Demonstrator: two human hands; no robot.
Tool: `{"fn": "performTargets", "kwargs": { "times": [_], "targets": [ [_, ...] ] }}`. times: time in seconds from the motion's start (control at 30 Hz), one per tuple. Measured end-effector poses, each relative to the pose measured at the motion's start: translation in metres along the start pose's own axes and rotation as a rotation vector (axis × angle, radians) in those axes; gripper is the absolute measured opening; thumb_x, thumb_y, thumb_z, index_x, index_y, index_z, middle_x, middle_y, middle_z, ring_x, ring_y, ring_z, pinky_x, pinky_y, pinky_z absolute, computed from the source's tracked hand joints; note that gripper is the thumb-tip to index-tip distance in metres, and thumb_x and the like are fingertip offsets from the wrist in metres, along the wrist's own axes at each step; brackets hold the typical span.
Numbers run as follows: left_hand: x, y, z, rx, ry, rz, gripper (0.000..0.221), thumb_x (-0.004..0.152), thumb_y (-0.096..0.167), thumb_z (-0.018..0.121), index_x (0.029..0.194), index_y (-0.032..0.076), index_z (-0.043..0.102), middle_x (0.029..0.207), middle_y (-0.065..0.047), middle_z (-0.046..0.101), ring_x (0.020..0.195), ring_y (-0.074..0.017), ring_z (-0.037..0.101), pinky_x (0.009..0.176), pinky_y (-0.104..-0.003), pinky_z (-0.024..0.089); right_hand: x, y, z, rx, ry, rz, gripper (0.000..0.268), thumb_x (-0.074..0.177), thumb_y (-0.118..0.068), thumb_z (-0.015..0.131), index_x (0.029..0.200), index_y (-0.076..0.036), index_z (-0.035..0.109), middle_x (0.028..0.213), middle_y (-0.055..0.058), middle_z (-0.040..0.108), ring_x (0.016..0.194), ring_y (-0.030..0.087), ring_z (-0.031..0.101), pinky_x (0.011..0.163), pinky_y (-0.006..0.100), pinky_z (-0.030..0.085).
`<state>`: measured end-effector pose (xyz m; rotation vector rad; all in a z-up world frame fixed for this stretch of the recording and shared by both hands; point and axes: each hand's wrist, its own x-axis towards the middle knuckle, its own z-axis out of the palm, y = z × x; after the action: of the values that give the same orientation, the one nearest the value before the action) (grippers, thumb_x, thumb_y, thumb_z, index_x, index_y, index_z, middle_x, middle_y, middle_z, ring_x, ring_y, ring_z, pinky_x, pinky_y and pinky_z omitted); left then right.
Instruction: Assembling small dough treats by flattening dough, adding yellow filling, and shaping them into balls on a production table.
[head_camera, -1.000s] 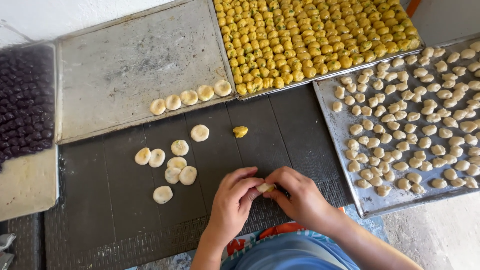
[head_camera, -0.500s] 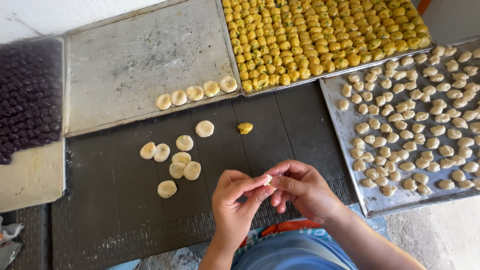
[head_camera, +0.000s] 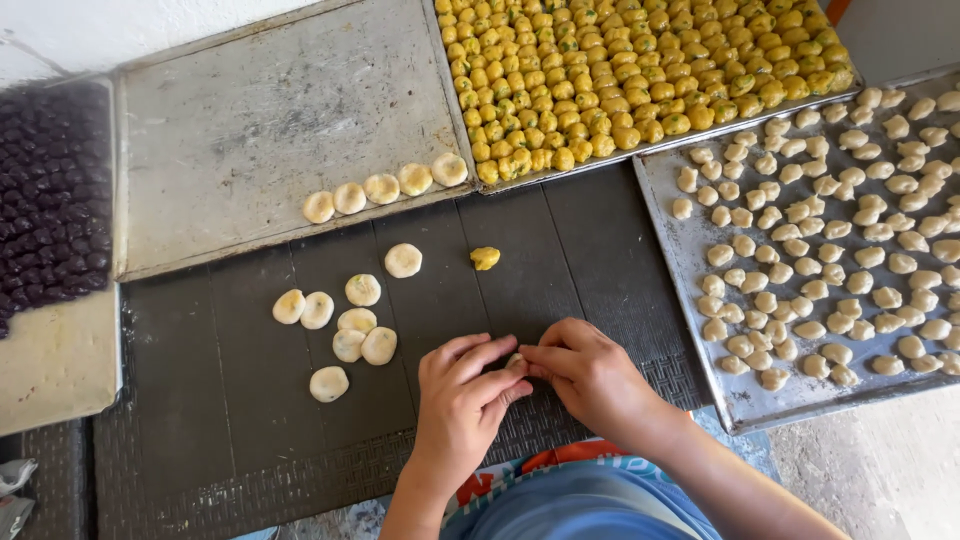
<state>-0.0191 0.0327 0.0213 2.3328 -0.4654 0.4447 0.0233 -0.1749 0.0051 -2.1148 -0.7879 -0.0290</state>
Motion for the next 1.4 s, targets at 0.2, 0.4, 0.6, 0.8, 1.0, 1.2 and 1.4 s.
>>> {"fn": "performTargets", "kwargs": {
  "times": [0.2, 0.4, 0.6, 0.8, 1.0, 1.2, 1.4],
  "targets": [
    [0.0, 0.003, 0.01, -0.074, 0.069, -0.154, 0.008, 0.092, 0.014, 0.081, 0.099, 0.018, 0.08, 0.111, 0.007, 0.08, 0.097, -0.0179, 0.067, 0.085, -0.036, 0.045, -0.002, -0.021, 0.005, -0.029, 0.141, -0.05, 0.039, 0.104, -0.007, 0.064, 0.142, -0.003, 0.06, 0.121, 0.012, 0.076, 0.101, 0.024, 0.074, 0.093, 0.035, 0.061],
    [-0.01, -0.005, 0.014, -0.078, 0.086, -0.194, 0.03, 0.091, 0.013, 0.083, 0.12, 0.015, 0.076, 0.101, 0.009, 0.082, 0.081, -0.0129, 0.065, 0.082, -0.034, 0.049, 0.005, -0.018, 0.007, 0.232, 0.101, 0.205, 0.037, 0.091, -0.003, 0.077, 0.126, -0.008, 0.07, 0.098, 0.002, 0.08, 0.096, 0.016, 0.077, 0.091, 0.029, 0.062],
    [-0.023, -0.011, 0.005, -0.164, 0.034, -0.256, 0.067, 0.09, 0.02, 0.085, 0.149, 0.017, 0.053, 0.125, 0.001, 0.079, 0.098, -0.0144, 0.071, 0.097, -0.036, 0.049, 0.002, -0.004, -0.018, 0.033, -0.167, 0.307, 0.048, 0.089, -0.028, 0.082, 0.134, -0.014, 0.075, 0.112, 0.003, 0.064, 0.086, 0.018, 0.068, 0.076, 0.033, 0.058],
    [-0.017, -0.007, 0.017, -0.092, 0.079, -0.239, 0.051, 0.09, 0.013, 0.085, 0.136, 0.018, 0.065, 0.1, 0.012, 0.082, 0.09, -0.0119, 0.069, 0.087, -0.036, 0.047, 0.003, 0.002, 0.009, 0.062, 0.018, -0.034, 0.018, 0.096, -0.006, 0.073, 0.112, -0.007, 0.081, 0.097, 0.007, 0.068, 0.088, 0.022, 0.068, 0.078, 0.034, 0.06],
    [-0.022, -0.006, 0.016, -0.046, -0.002, -0.061, 0.047, 0.102, 0.013, 0.073, 0.146, 0.011, 0.057, 0.105, 0.003, 0.075, 0.088, -0.0172, 0.071, 0.086, -0.039, 0.049, 0.064, 0.019, -0.017, -0.113, -0.586, 0.292, 0.026, 0.087, -0.042, 0.085, 0.089, -0.023, 0.067, 0.089, -0.005, 0.066, 0.078, 0.016, 0.065, 0.07, 0.036, 0.051],
    [-0.027, -0.007, 0.013, -0.146, 0.034, -0.21, 0.068, 0.095, 0.028, 0.082, 0.151, 0.013, 0.047, 0.118, 0.003, 0.079, 0.095, -0.0168, 0.071, 0.095, -0.041, 0.046, 0.114, -0.016, -0.019, -0.336, -0.907, 0.422, 0.061, 0.079, -0.049, 0.091, 0.113, -0.017, 0.052, 0.113, 0.005, 0.07, 0.103, 0.034, 0.069, 0.079, 0.05, 0.05],
    [-0.03, -0.009, 0.017, 0.02, -0.03, -0.128, 0.063, 0.096, 0.026, 0.083, 0.15, 0.015, 0.052, 0.118, 0.004, 0.071, 0.096, -0.0223, 0.067, 0.087, -0.043, 0.046, 0.115, -0.017, -0.019, -0.389, -0.996, 0.34, 0.042, 0.093, -0.04, 0.077, 0.115, -0.016, 0.05, 0.112, 0.011, 0.064, 0.101, 0.039, 0.067, 0.077, 0.052, 0.051]
  ]
}}
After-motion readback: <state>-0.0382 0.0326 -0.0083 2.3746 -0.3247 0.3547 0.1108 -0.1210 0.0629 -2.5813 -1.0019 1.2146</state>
